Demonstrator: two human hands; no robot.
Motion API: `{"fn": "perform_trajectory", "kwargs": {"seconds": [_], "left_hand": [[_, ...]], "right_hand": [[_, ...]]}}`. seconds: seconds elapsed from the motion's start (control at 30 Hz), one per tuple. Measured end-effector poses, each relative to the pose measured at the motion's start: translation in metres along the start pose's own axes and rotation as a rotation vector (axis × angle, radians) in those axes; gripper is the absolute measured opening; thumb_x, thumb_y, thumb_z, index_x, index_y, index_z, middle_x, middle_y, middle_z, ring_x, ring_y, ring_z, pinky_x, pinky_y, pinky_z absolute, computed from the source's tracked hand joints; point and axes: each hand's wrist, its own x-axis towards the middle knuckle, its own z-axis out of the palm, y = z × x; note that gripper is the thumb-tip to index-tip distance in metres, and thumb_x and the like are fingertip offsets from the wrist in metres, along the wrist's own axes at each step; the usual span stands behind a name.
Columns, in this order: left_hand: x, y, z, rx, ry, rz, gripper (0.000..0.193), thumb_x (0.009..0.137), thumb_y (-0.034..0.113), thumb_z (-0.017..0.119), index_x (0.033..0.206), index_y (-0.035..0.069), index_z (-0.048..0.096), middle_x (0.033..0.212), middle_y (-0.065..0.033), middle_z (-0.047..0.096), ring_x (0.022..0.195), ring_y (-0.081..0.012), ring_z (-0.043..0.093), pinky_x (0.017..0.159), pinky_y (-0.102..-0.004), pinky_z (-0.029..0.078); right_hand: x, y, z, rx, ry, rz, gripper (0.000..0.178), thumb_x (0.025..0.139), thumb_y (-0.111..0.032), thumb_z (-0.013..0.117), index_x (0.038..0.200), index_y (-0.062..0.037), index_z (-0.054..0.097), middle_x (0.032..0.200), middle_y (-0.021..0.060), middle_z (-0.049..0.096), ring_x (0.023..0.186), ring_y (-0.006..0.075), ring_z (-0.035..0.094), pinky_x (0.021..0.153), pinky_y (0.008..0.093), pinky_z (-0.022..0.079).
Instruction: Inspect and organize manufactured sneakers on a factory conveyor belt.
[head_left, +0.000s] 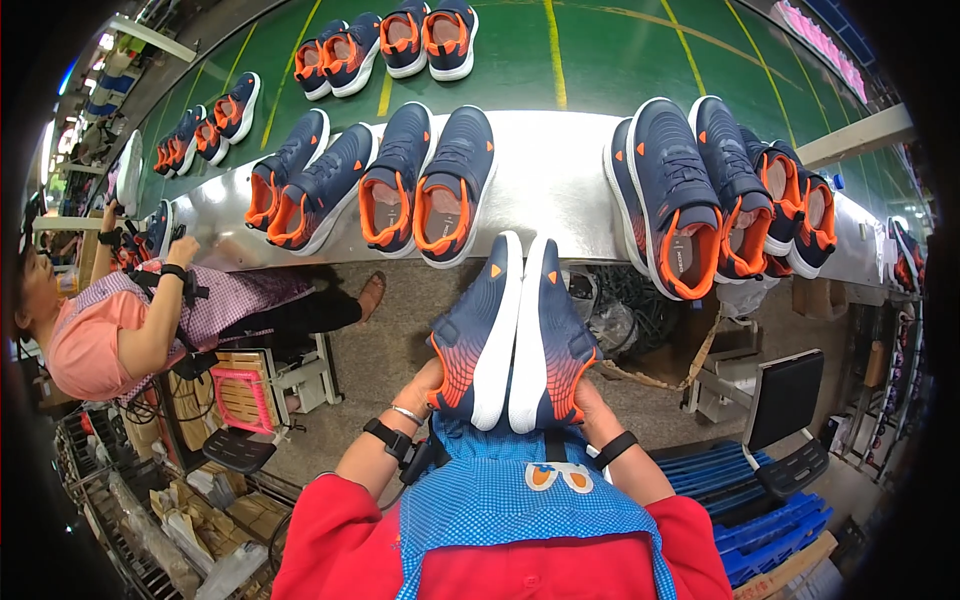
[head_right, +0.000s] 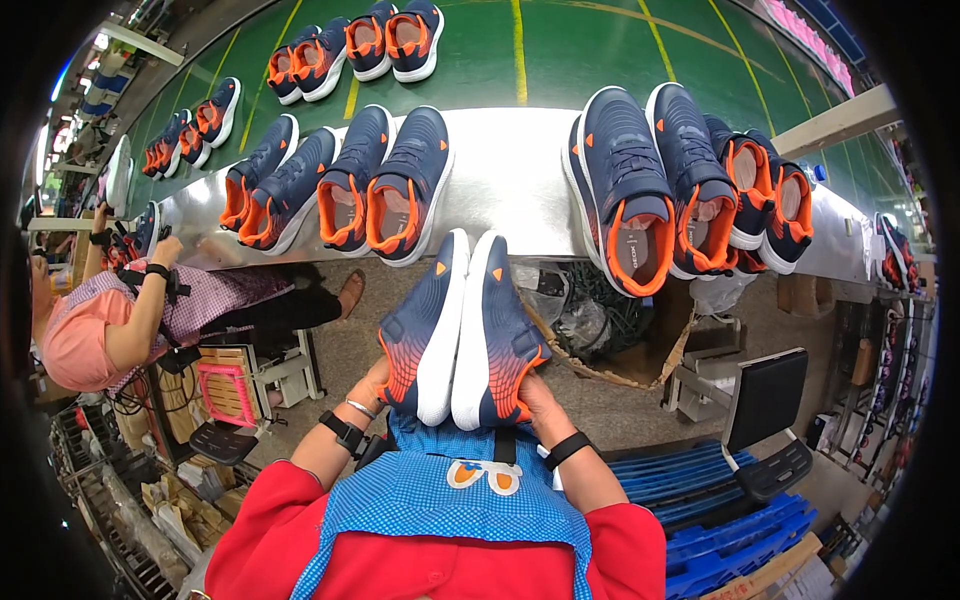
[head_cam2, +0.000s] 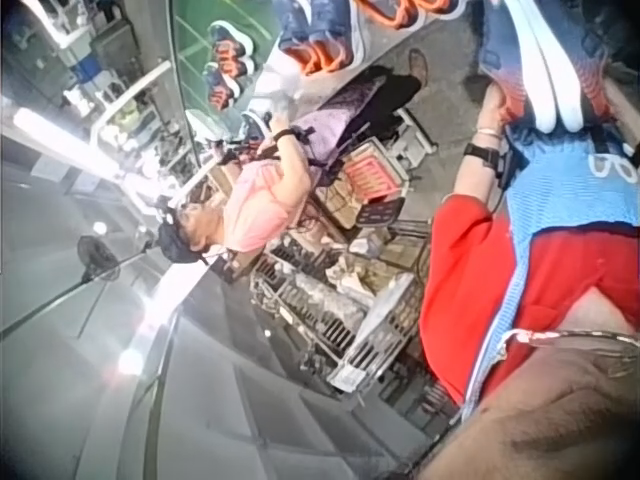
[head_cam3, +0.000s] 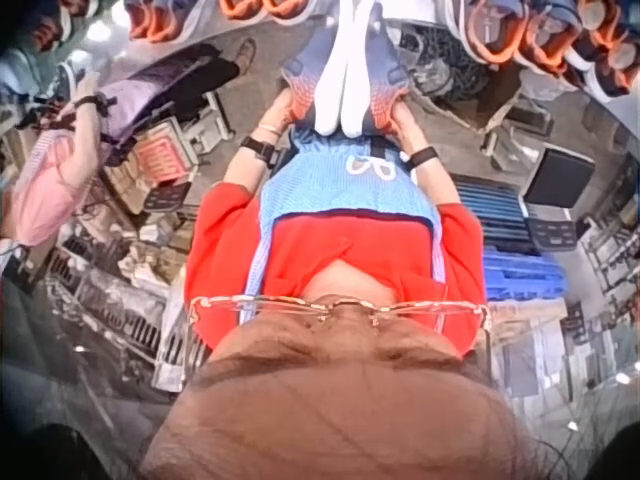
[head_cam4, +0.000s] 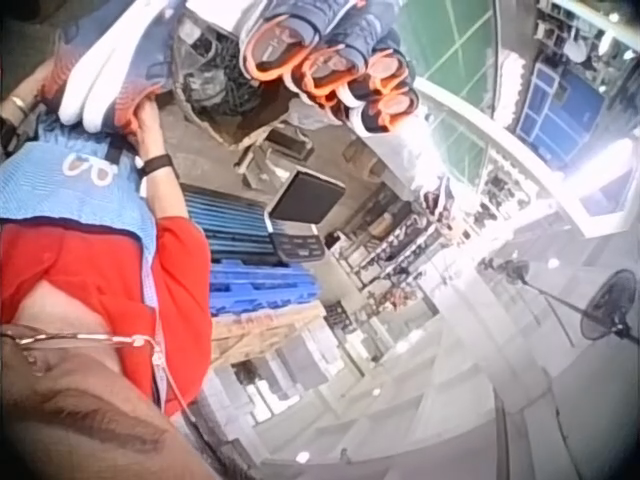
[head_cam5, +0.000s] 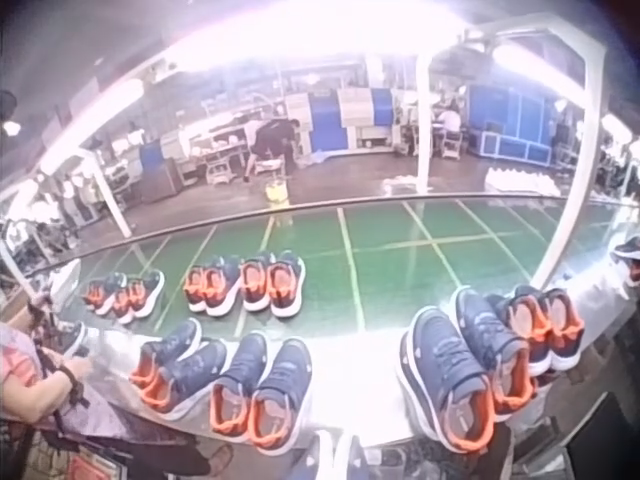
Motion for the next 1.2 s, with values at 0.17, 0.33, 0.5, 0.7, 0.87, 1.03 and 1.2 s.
{"fn": "perform_trajectory", "kwargs": {"seconds": [0.17,0.33,0.5,0.7,0.87,1.03,1.2], "left_hand": [[0.0,0.002,-0.012,-0.01,-0.083,0.025,0.032,0.092,0.019,0.039,0.113,-0.003,0.049,0.11,-0.011,0.055,0.094,-0.0183,0.057,0.083,-0.0292,0.048],[-0.01,0.014,-0.018,0.202,-0.2,0.233,0.036,0.088,0.016,0.047,0.12,0.002,0.045,0.117,-0.009,0.052,0.1,-0.0187,0.053,0.088,-0.0301,0.043],[-0.03,0.037,-0.025,0.637,-0.216,0.447,0.055,0.075,0.001,0.059,0.126,0.0,0.039,0.119,-0.0083,0.05,0.103,-0.0152,0.051,0.089,-0.028,0.042],[-0.052,0.045,-0.02,0.891,-0.135,0.646,0.058,0.072,0.0,0.063,0.126,0.002,0.041,0.118,-0.0094,0.052,0.105,-0.0156,0.051,0.092,-0.029,0.039],[-0.062,0.044,-0.013,0.987,-0.052,0.696,0.057,0.073,-0.002,0.061,0.126,0.006,0.043,0.118,-0.0092,0.052,0.106,-0.0163,0.051,0.092,-0.0292,0.038],[-0.063,0.037,-0.017,1.073,0.02,0.729,0.059,0.072,-0.009,0.055,0.126,0.009,0.043,0.123,-0.0121,0.049,0.112,-0.0191,0.047,0.096,-0.0298,0.034],[-0.063,0.03,-0.011,1.148,0.037,0.783,0.069,0.066,-0.019,0.043,0.127,0.013,0.042,0.133,-0.0148,0.035,0.122,-0.0244,0.035,0.1,-0.0302,0.028]], "right_hand": [[0.002,-0.001,-0.025,-0.099,-0.015,-0.067,0.035,0.085,-0.005,0.05,0.119,0.0001,0.044,0.113,0.0096,0.053,0.099,0.0192,0.054,0.085,0.0318,0.046],[-0.015,-0.023,-0.017,-0.168,-0.162,-0.191,0.04,0.085,-0.008,0.051,0.124,-0.0028,0.04,0.119,0.0071,0.049,0.105,0.0173,0.05,0.09,0.0314,0.041],[-0.035,-0.043,-0.02,-0.37,-0.172,-0.33,0.053,0.082,-0.002,0.053,0.13,-0.0033,0.031,0.121,0.0081,0.046,0.108,0.0159,0.047,0.092,0.0289,0.038],[-0.056,-0.055,-0.02,-0.806,-0.186,-0.479,0.065,0.072,-0.004,0.065,0.128,-0.0072,0.032,0.116,0.0086,0.049,0.105,0.0163,0.05,0.09,0.029,0.04],[-0.061,-0.051,-0.024,-0.895,-0.147,-0.589,0.063,0.07,0.003,0.063,0.126,-0.0077,0.035,0.116,0.0096,0.049,0.107,0.017,0.047,0.092,0.0297,0.037],[-0.062,-0.044,-0.03,-1.047,-0.014,-0.762,0.065,0.066,0.004,0.063,0.125,-0.0068,0.036,0.114,0.0107,0.046,0.108,0.0195,0.046,0.092,0.0299,0.037],[-0.067,-0.047,-0.024,-1.317,0.083,-0.946,0.067,0.061,0.002,0.065,0.122,-0.006,0.039,0.11,0.0141,0.04,0.106,0.0293,0.042,0.092,0.0343,0.034]]}}
